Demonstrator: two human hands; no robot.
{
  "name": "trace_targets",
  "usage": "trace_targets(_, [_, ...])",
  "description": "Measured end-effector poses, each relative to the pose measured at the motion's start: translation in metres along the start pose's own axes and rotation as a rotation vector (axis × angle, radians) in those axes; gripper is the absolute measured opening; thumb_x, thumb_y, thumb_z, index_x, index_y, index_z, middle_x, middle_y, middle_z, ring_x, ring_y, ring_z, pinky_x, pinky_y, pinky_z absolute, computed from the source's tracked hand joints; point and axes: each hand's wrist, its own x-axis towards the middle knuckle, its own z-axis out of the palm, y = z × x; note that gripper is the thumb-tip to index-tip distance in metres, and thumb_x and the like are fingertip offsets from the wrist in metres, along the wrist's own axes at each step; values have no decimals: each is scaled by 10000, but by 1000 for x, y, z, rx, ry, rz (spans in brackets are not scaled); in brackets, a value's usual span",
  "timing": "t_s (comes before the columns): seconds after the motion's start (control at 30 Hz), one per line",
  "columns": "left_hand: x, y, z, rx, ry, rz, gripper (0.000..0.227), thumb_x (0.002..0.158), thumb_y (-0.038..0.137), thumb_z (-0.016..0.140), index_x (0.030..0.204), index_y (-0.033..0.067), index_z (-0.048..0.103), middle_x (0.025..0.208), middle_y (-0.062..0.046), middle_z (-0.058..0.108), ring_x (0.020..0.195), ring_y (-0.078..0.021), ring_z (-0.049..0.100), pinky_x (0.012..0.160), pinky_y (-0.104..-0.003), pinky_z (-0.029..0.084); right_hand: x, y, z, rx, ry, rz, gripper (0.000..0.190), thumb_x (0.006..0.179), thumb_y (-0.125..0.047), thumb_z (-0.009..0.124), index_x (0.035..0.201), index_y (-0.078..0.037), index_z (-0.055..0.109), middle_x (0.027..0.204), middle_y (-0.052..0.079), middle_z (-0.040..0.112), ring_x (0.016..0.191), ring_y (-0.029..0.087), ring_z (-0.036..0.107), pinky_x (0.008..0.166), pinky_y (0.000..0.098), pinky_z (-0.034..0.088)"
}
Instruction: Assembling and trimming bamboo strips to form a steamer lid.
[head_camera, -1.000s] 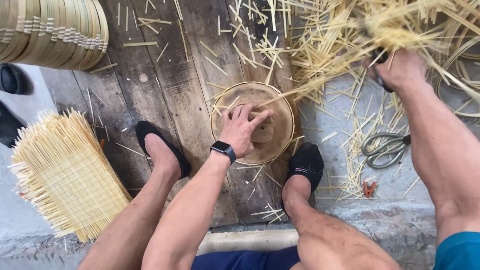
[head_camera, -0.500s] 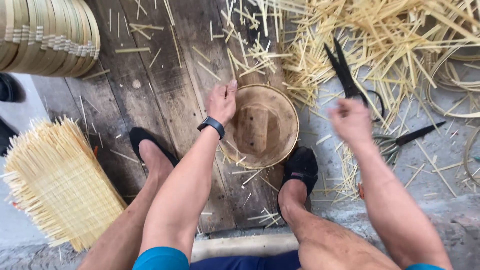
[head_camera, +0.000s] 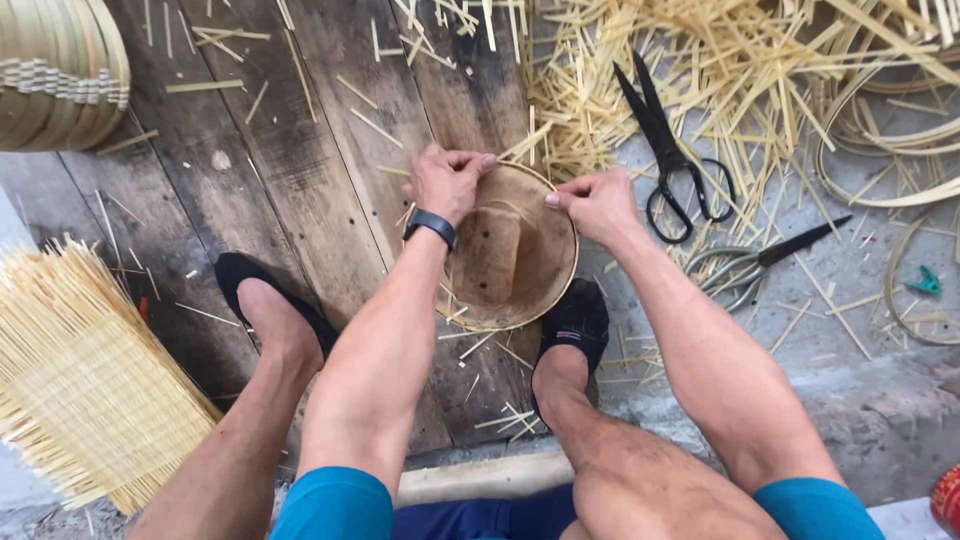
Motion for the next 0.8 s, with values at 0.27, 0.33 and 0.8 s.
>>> trace_targets(0.27, [-25,-45,-15,-112,346,351,393,929,425,746,1205,146,739,1079,-76,638,999,-322,642,894,-441,508,-27,37,13,-2,177,-242,316,886,-215,812,1126,-12,775,961,124,784,782,130,716,719,295,570])
trace_targets(0.33, [-22,-108,-18,-27,286,199,308,985,377,741,1145,117,772,1013,-92,685,946,-317,673,854,-417,532,-47,36,6,73,66,-76,320,885,-206,802,1126,1,761,948,129,782,747,146,704,664,299,574])
trace_targets(0.8, [-23,-102,-64,-345,-78,-442,261,751,114,905,972,24,797,795,-71,761,580,-134,583,511,-292,465,-61,34,13,496,78,206,189,864,-55,772,989,84,741,816,137,759,626,181,738,550,292,621])
